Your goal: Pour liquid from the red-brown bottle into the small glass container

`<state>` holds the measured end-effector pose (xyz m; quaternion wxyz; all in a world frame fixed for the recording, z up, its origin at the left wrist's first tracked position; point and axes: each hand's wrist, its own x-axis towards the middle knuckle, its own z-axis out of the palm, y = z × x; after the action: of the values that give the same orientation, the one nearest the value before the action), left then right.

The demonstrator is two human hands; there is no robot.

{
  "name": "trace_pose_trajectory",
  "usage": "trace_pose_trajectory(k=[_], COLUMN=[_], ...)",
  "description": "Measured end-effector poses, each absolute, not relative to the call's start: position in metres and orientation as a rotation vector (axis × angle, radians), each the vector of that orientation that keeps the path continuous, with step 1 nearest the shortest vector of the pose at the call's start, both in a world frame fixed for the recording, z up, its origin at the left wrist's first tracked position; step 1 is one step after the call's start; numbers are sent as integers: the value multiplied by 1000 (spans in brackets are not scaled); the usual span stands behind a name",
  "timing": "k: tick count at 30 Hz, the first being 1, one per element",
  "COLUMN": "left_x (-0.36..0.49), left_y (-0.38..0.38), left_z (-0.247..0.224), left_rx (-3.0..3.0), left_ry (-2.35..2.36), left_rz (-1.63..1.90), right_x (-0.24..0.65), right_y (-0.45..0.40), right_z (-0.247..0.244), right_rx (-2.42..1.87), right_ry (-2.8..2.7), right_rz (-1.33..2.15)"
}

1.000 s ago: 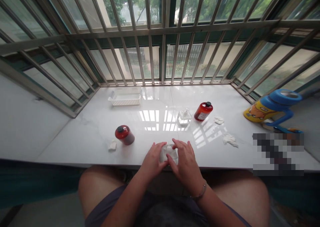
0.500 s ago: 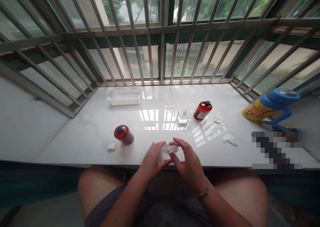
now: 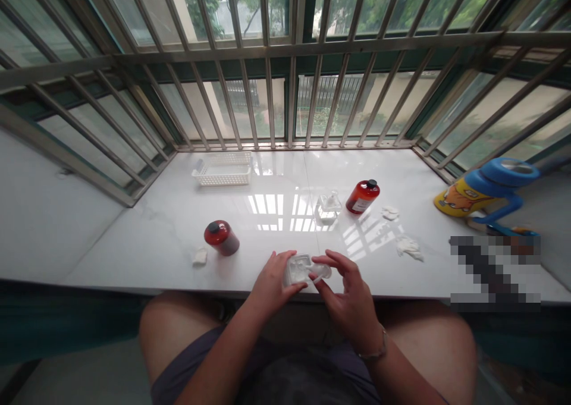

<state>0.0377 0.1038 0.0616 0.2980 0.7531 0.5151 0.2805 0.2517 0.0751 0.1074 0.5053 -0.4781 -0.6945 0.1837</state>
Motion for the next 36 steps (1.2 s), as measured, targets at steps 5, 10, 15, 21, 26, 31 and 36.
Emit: trace_pose_trajectory(k=[5, 10, 15, 21, 26, 31, 36], left_x=[38, 38, 38, 39, 38, 37, 37], left_y=[104, 104, 104, 103, 103, 104, 103], left_z=[62, 62, 65, 66, 64, 59, 54], left_rx=[1992, 1973, 1960, 1963, 1970, 1985, 2009], left_ry=[1357, 1359, 1341, 1362, 1360, 1357, 1373], left_rz=[740, 722, 724, 737, 728, 743, 754], right_x=[252, 252, 250, 252, 252, 253, 272], right_y=[75, 73, 68, 63, 61, 62, 66], right_z=[106, 103, 100, 93, 96, 103, 103], right_rx=[-1064, -1027, -1014, -1005, -1011, -1011, -1096], right_ry=[-1809, -1856, -1822, -1827, -1826, -1817, -1766], right_rz=[325, 248, 200, 200, 199, 253, 230])
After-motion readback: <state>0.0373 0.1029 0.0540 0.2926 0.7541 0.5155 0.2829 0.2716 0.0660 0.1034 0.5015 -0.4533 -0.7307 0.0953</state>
